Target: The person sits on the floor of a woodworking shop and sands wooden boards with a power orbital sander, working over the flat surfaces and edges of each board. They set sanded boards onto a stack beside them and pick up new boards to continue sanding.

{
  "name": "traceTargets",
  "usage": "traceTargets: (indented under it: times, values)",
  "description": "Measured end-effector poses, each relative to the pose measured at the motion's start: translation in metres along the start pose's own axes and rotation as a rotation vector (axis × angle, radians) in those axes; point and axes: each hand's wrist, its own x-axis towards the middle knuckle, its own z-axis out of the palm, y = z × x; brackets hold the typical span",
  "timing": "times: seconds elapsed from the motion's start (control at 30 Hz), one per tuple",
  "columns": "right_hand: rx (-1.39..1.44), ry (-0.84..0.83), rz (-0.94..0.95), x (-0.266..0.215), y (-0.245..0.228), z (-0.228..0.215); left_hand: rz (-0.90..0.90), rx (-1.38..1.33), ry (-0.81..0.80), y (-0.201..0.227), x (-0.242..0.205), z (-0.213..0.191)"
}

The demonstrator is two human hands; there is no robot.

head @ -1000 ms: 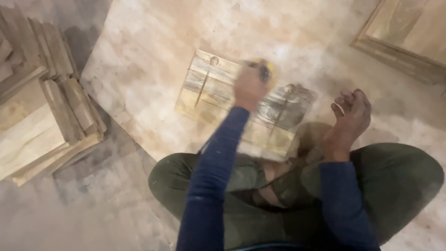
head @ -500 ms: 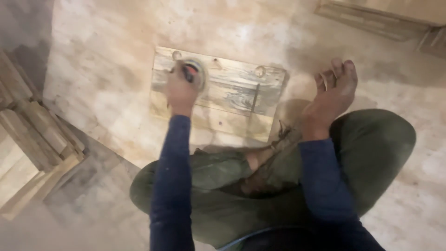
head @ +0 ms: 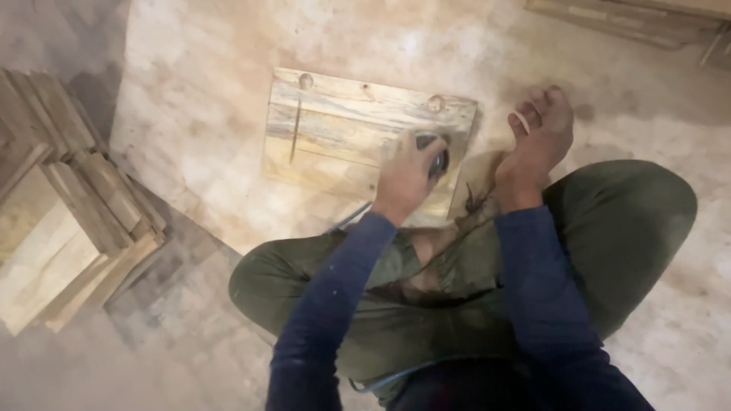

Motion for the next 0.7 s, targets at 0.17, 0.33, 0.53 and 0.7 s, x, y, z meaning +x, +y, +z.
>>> traceTargets:
  times: [0.17,0.33,0.53,0.7]
  values:
    - [-0.088,-0.163,0.025,-0.012,0.007,-0.003,-0.007,0.011,-0.14,-0.019,-0.034,-0.016]
    - [-0.202,-0.235,0.083,-0.027,0.005,0.003,-0.159,0.035,-0.096,-0.084,-0.057,-0.047]
    - [-0.256,-0.292,0.103,-0.037,0.002,0.019,-0.463,0.147,0.171,-0.192,-0.077,-0.046]
    - [-0.286,-0.345,0.184,-0.037,0.016,0.023,-0.789,0.18,0.271,-0.219,-0.04,-0.074]
